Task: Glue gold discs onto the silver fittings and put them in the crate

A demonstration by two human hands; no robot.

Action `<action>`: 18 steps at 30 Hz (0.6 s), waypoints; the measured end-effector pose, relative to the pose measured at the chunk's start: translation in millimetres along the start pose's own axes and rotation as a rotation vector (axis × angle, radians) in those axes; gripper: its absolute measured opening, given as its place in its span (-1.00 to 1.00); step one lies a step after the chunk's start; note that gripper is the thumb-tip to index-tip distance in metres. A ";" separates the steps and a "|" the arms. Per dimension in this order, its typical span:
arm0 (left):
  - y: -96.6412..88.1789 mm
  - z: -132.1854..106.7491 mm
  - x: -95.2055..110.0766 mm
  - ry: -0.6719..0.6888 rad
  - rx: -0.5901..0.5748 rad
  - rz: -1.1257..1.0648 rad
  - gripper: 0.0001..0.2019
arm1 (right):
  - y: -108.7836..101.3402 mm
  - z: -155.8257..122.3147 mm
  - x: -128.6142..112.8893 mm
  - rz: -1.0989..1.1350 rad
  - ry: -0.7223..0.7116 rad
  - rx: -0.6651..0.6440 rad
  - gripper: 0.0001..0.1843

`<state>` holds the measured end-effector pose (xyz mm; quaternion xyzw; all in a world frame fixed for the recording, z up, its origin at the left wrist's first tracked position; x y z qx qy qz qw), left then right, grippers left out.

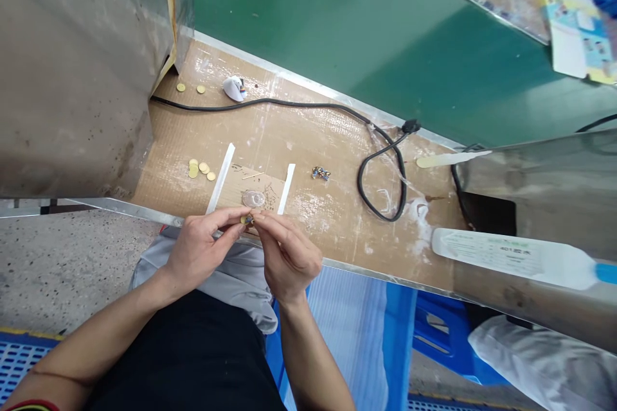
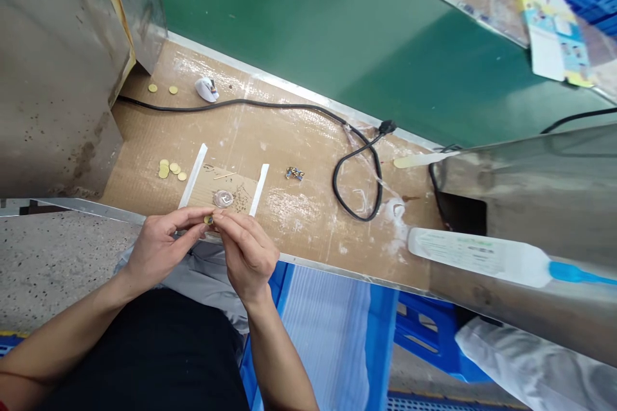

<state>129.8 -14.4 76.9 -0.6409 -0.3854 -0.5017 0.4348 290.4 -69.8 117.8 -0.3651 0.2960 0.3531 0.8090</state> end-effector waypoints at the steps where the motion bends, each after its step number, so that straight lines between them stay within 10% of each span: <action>1: 0.0 -0.4 1.1 0.002 -0.001 0.008 -0.70 | -0.2 -0.3 -0.2 -0.014 -0.008 -0.004 -0.54; 18: 0.0 -3.6 17.8 0.088 0.020 0.084 -0.69 | -5.1 -10.8 -12.8 -0.045 -0.132 0.071 -0.44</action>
Point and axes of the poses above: each hand's wrist, its own z-axis towards the middle knuckle, its own y-axis out of the palm, x = y × z, the point moved 9 cm from there along z, towards the middle knuckle, and after that the axes turned 4 degrees about x, right-handed, at the moved point
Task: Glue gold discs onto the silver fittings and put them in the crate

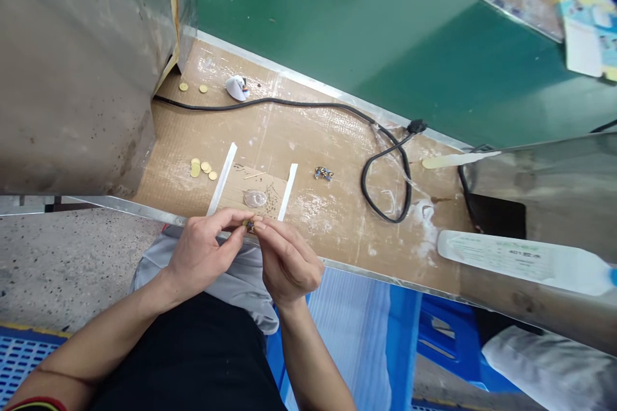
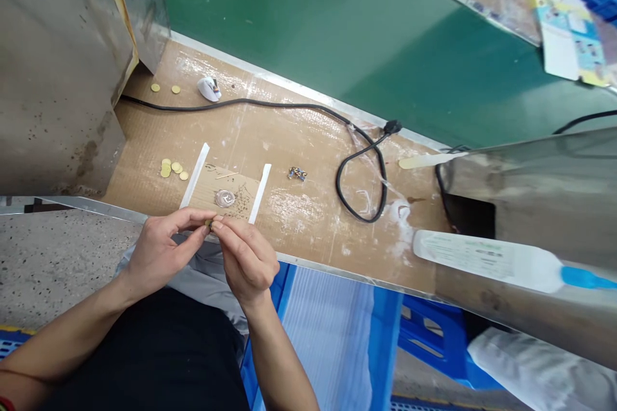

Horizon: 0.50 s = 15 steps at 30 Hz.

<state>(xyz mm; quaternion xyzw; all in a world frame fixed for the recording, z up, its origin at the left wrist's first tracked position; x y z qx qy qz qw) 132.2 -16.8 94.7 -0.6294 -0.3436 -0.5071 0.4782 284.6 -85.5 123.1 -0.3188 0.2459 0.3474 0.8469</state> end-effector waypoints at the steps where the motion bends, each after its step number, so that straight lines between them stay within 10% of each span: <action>1: 0.3 0.6 0.6 0.002 0.005 -0.004 -0.69 | -0.4 -1.3 -0.7 0.002 -0.007 0.006 -0.42; 15: 0.8 2.9 3.9 0.032 0.069 0.017 -0.72 | -1.1 -15.2 -2.7 -0.025 -0.044 0.005 -0.34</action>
Point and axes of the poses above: each hand's wrist, its own z-axis towards the middle knuckle, its own y-axis out of the palm, x = y × z, the point moved 9 cm from there along z, towards the middle knuckle, and after that the axes turned 4 degrees about x, right-handed, at the moved point
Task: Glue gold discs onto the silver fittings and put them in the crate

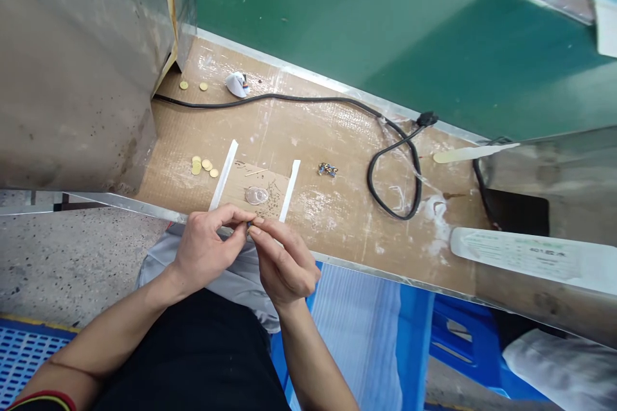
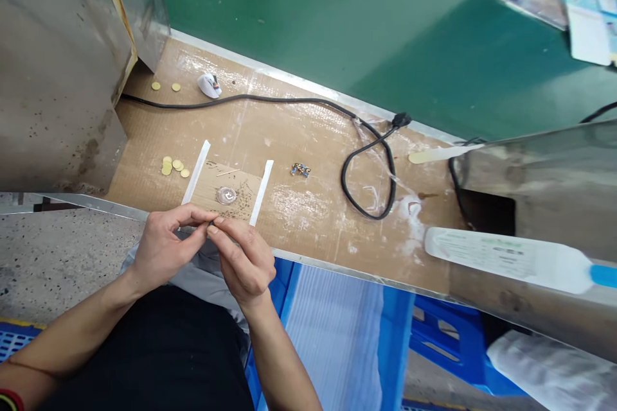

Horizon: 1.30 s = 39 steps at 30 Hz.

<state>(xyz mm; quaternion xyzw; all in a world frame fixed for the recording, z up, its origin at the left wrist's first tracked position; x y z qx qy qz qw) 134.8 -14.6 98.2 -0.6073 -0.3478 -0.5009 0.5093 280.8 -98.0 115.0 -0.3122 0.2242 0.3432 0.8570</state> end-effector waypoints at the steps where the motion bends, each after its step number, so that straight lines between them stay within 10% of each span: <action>1: 0.2 -0.1 1.0 0.012 -0.002 0.009 -0.73 | -0.6 0.7 0.3 0.010 0.005 -0.009 -0.33; 11: 8.3 -12.4 22.8 0.326 -0.024 0.286 -0.44 | -2.7 2.4 37.8 0.262 0.459 -0.057 -0.60; 26: 26.9 -20.6 46.7 0.456 -0.041 0.400 -0.37 | -11.5 4.0 40.6 0.383 0.457 -0.062 -0.62; 39: 62.8 -8.8 -0.1 -0.153 -0.229 0.136 -0.41 | -53.3 -24.9 53.5 0.220 0.411 0.047 -0.85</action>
Point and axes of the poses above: each hand's wrist, its own z-axis towards the middle knuckle, its own y-axis out of the palm, x = y × z, the point moved 9 cm from there along z, towards the middle knuckle, and after that the axes turned 4 degrees about x, right-handed, at the moved point
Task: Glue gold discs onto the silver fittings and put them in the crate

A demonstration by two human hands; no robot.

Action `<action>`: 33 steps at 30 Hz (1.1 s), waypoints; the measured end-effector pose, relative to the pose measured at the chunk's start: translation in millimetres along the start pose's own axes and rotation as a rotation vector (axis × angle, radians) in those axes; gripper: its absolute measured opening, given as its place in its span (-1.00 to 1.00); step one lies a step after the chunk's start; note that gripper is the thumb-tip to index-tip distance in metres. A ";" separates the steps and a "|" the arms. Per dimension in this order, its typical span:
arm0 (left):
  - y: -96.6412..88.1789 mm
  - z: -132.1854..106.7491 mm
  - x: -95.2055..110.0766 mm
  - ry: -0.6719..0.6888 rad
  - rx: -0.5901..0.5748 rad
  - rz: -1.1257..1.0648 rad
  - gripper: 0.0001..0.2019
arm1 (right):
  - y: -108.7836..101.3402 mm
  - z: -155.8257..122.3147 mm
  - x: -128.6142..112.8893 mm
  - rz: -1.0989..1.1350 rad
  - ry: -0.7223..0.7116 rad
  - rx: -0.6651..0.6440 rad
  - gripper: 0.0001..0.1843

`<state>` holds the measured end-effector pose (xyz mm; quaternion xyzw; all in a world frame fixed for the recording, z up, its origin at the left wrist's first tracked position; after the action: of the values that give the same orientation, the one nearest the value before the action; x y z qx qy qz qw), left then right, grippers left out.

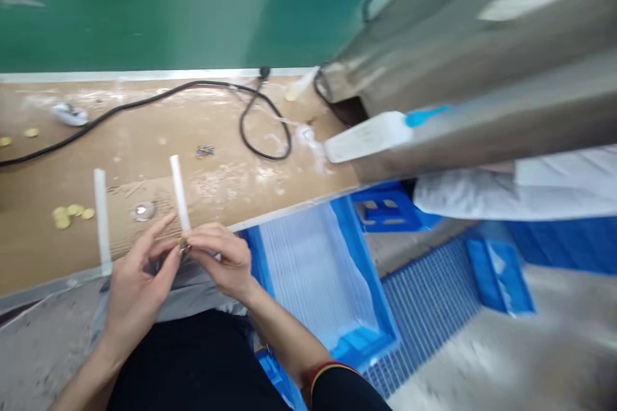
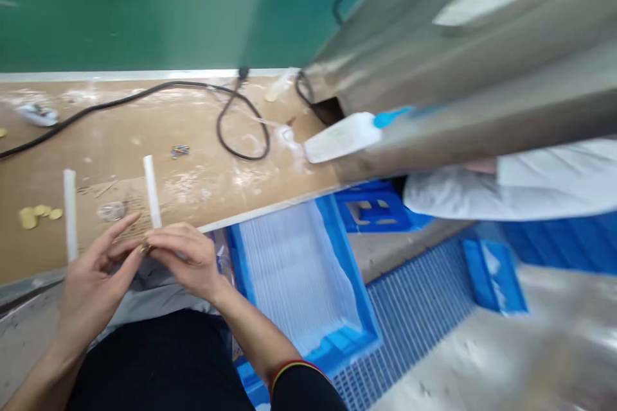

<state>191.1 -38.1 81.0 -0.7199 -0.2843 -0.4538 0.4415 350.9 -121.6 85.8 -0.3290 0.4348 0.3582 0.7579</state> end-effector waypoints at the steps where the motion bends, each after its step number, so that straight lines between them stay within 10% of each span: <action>1: 7.4 0.3 -1.3 -0.012 -0.033 0.023 -0.39 | -5.7 -3.6 -0.9 -0.029 -0.002 0.028 -0.88; 8: 70.3 -11.8 14.6 0.030 -0.349 0.030 -0.36 | -85.7 -49.5 20.6 -0.073 0.142 0.374 -0.91; 13: 76.2 -12.3 26.1 0.083 -0.324 0.117 -0.44 | -254.5 -93.4 116.7 -0.475 0.532 0.801 -0.61; 19: 70.8 -11.8 17.4 0.093 -0.301 0.177 -0.38 | -401.6 -98.6 218.1 -0.771 0.717 0.843 -0.59; 33: 75.6 -23.2 -2.1 0.022 -0.340 0.192 -0.42 | -418.6 -97.3 313.2 -1.091 0.933 0.524 -0.60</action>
<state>242.1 -92.7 55.2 -0.8029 -0.1289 -0.4589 0.3579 771.2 -340.5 -155.5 -0.4238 0.5564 -0.3581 0.6185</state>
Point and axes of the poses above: each hand's wrist, its own z-axis towards the middle knuckle, its own y-axis out of the palm, x = y × z, the point moved 9 cm from there along z, towards the middle knuckle, and after that the axes turned 4 degrees about x, right-handed, at the moved point
